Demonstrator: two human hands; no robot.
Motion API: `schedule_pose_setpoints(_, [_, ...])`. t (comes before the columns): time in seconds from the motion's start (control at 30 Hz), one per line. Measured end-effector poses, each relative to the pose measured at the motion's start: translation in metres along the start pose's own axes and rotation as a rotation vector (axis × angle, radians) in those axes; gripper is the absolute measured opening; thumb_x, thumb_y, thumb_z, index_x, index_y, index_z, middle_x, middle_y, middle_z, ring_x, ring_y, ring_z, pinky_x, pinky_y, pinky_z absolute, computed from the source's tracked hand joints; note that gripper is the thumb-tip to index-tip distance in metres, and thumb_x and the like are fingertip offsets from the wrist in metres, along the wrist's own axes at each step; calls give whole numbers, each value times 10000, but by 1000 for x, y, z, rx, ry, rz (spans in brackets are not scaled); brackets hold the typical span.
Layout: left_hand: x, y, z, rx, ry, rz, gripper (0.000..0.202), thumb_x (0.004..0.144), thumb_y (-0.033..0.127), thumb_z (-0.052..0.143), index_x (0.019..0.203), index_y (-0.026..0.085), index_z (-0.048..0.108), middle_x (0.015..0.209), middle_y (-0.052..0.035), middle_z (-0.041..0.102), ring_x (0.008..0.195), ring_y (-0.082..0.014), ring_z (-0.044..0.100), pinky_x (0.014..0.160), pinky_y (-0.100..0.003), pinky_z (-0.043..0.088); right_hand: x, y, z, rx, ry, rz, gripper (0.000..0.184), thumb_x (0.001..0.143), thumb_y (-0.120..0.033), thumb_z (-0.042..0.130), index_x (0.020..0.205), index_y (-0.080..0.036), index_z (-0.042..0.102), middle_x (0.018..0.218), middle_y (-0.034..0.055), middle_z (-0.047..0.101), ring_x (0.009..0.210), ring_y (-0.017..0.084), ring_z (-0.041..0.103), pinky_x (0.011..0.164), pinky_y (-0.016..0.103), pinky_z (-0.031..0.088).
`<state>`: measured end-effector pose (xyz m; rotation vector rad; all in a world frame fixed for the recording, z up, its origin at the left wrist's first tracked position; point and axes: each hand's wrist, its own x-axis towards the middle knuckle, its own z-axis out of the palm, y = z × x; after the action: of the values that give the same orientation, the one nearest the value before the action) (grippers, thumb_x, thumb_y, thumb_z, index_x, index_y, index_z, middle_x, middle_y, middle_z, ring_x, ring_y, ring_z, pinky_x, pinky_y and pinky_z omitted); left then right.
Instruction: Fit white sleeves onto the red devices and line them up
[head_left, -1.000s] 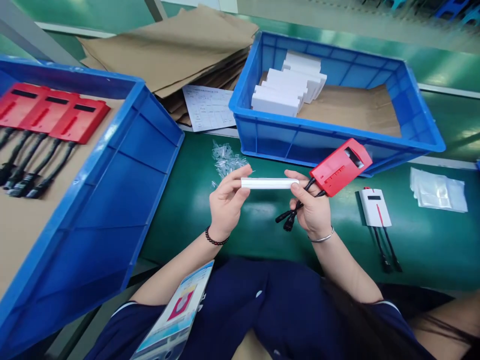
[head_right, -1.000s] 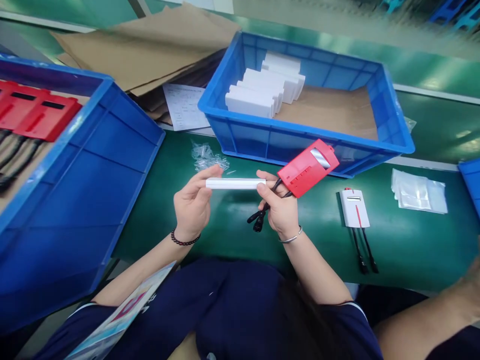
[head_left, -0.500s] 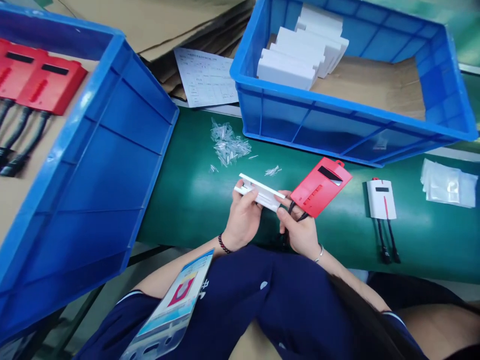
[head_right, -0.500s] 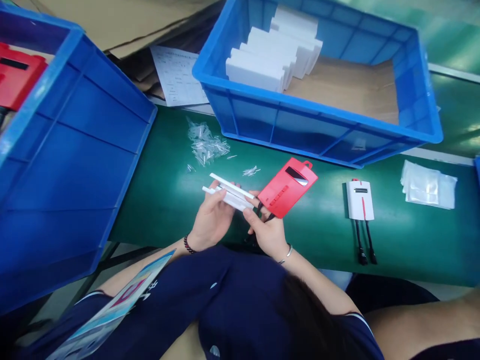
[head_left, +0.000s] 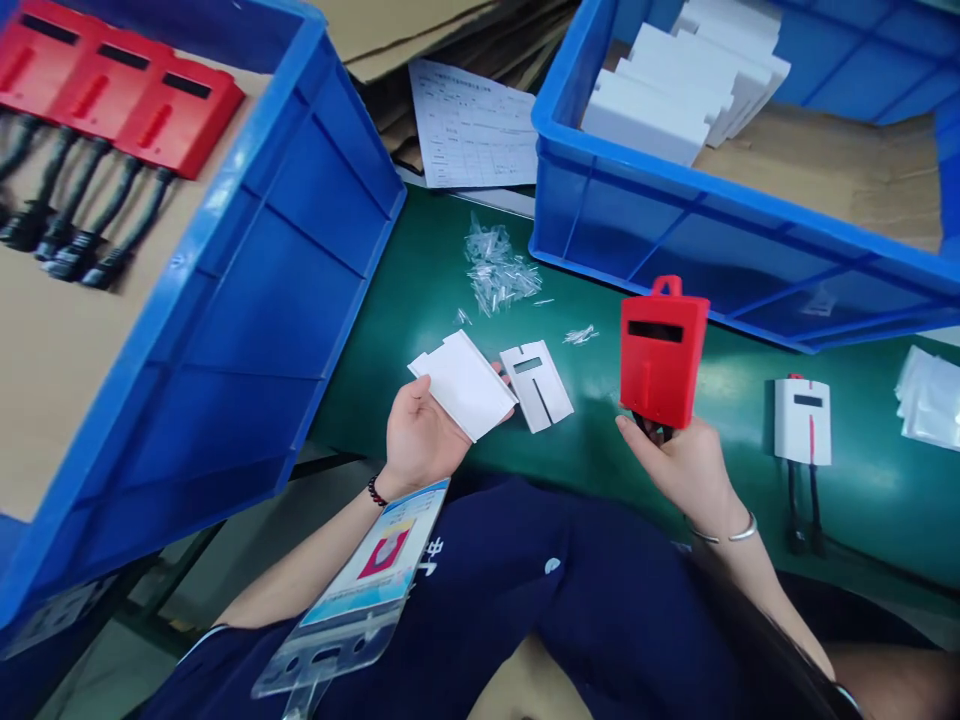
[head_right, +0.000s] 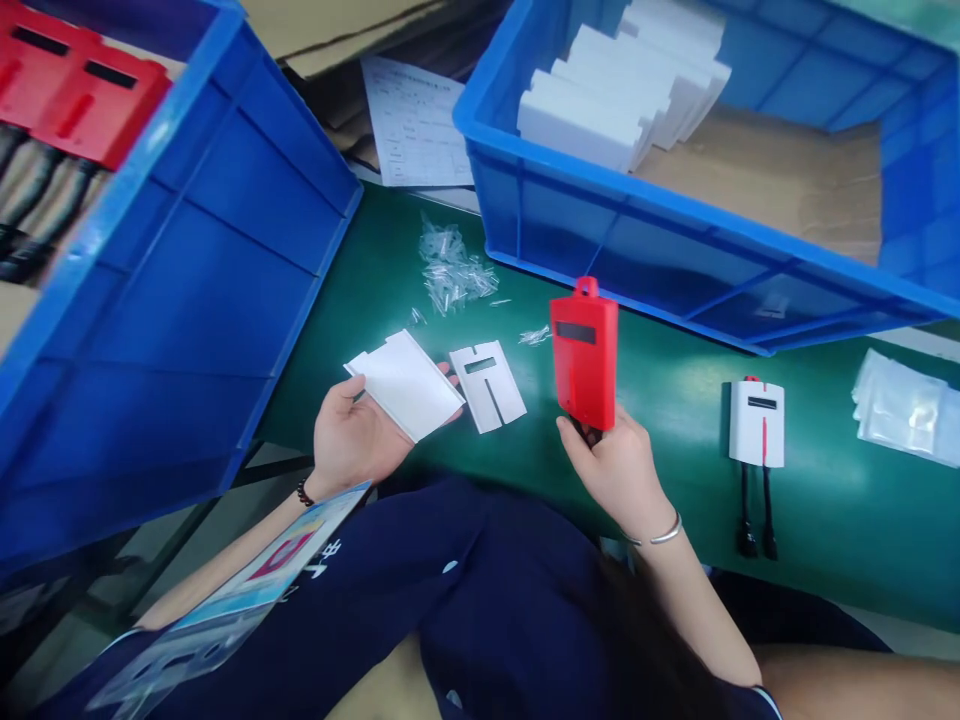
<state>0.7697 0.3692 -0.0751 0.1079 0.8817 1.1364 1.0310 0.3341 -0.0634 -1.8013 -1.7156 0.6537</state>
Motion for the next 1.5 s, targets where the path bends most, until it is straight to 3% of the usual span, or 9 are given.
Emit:
schedule_pose_setpoints(0.13, [2,-7,21,-45,-83,-18,773,966,707,216,1279,143,642,1144,-158,734,1229,-358,629,1094,-569,445,13,-37,11,15,-4,-250,198,814,-294,657,737,-222,489,570,-60,506,461,88,440,489,236,396])
schedule_pose_setpoints(0.23, [6,-15,41,-128,-181,0,752,1001,668,157,1140,159,694,1059,-115,751,1251,-318,619,1108,-517,451,20,-55,29,105,-90,-317,157,805,-263,669,884,-218,541,642,-53,562,516,104,518,526,238,457])
schedule_pose_setpoints(0.37, [8,-20,54,-204,-200,43,787,990,695,125,1045,162,701,993,-106,747,1251,-308,618,1108,-505,453,20,-55,46,108,41,-369,389,825,-248,697,1171,-187,532,1089,115,622,922,215,666,686,331,593])
schedule_pose_setpoints(0.63, [17,-37,47,-107,-255,-3,921,900,826,126,1159,146,691,1243,-155,690,1376,-347,500,1125,-498,444,20,-48,53,75,63,-447,339,899,-236,679,1207,-197,545,1187,144,506,1118,267,596,891,450,616])
schedule_pose_setpoints(0.83, [26,-19,53,-122,-155,151,876,905,820,106,1130,191,671,1198,-135,699,1319,-338,554,1054,-530,498,20,-44,56,79,-35,-399,329,912,-241,656,1218,-219,538,1184,142,530,1159,294,586,878,484,620])
schedule_pose_setpoints(1.03, [23,-22,47,-95,-274,78,923,870,864,130,1229,198,659,1410,-120,603,1358,-371,521,1061,-548,491,19,-44,61,77,17,-429,312,911,-210,665,1193,-196,531,1176,147,545,1105,276,616,858,461,630])
schedule_pose_setpoints(1.27, [30,-6,46,-11,-209,33,979,889,825,44,1147,129,681,1101,-168,732,1123,-344,679,870,-469,598,18,-41,46,1,-68,-488,321,974,-415,585,1231,-224,574,1172,133,598,1038,270,653,757,424,630])
schedule_pose_setpoints(1.37, [27,-3,47,-8,-243,22,919,904,819,90,1191,164,667,1146,-148,729,1161,-351,664,916,-507,581,27,-46,40,-78,22,-548,528,986,-562,478,1410,-248,500,1315,171,554,1228,343,559,980,566,539])
schedule_pose_setpoints(1.5, [20,-9,49,-1,-323,29,884,897,834,169,1209,172,664,1209,-149,712,1306,-372,573,1019,-537,533,48,-47,46,-206,51,-657,619,965,-662,415,1484,-326,438,1592,140,306,1511,407,228,1155,656,331])
